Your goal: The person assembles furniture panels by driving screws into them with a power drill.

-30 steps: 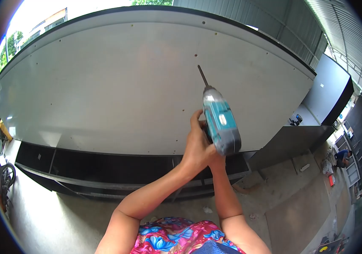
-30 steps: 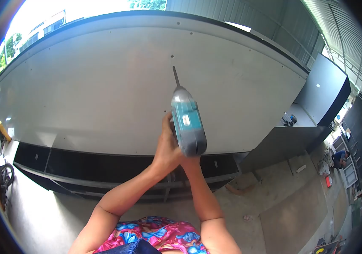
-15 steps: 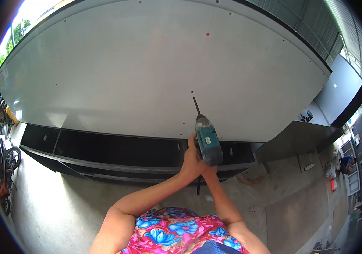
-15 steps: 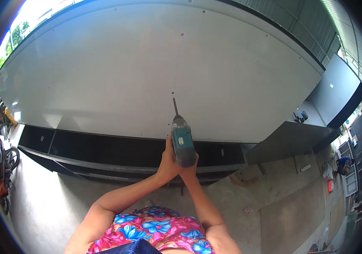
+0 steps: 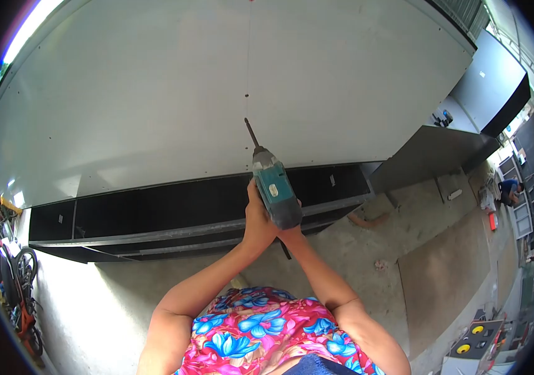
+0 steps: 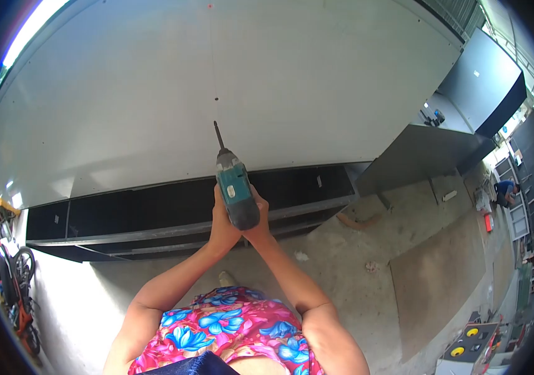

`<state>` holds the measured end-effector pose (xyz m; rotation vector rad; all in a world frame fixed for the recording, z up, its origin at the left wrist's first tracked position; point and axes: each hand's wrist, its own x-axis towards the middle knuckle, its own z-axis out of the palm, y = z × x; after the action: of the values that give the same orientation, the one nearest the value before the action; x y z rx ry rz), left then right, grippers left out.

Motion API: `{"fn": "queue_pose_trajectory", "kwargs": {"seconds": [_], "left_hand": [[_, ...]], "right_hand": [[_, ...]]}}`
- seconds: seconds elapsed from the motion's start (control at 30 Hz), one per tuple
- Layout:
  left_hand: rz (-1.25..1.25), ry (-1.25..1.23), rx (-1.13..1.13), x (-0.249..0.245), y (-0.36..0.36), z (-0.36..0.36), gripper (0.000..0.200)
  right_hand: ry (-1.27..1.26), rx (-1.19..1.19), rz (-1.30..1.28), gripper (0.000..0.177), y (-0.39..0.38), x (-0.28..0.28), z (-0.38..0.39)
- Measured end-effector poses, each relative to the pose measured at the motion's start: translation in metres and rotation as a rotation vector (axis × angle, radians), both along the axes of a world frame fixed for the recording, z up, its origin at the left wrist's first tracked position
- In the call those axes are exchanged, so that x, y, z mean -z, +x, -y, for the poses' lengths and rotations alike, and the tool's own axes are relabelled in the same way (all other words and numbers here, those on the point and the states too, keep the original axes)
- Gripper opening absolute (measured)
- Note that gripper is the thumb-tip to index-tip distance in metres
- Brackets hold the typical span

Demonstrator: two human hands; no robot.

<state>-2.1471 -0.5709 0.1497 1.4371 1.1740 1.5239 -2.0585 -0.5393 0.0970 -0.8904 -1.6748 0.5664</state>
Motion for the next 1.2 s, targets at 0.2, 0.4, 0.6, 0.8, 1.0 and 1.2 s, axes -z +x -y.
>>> {"fn": "queue_pose_trajectory", "kwargs": {"seconds": [0.2,0.4,0.6,0.8,1.0,1.2], "left_hand": [[-0.054,-0.082,0.05,0.06,0.005,0.041,0.072],[-0.082,-0.206,0.058,0.115,0.004,0.053,0.073],[-0.095,-0.222,0.079,0.138,-0.003,0.042,0.074],[-0.101,-0.212,0.091,0.153,-0.017,0.018,0.076],[-0.12,-0.256,0.086,0.158,-0.025,-0.008,0.077],[-0.058,-0.291,0.125,0.163,-0.03,-0.021,0.077]], "right_hand": [[-0.221,-0.164,-0.265,0.033,0.011,0.047,0.048],[-0.331,-0.104,-0.203,0.038,0.013,0.097,0.071],[-0.412,-0.015,-0.173,0.04,0.004,0.124,0.067],[-0.445,0.027,-0.163,0.034,-0.01,0.14,0.045],[-0.447,0.048,-0.174,0.028,-0.021,0.139,0.023],[-0.378,0.067,-0.156,0.018,-0.027,0.152,0.011]]}}
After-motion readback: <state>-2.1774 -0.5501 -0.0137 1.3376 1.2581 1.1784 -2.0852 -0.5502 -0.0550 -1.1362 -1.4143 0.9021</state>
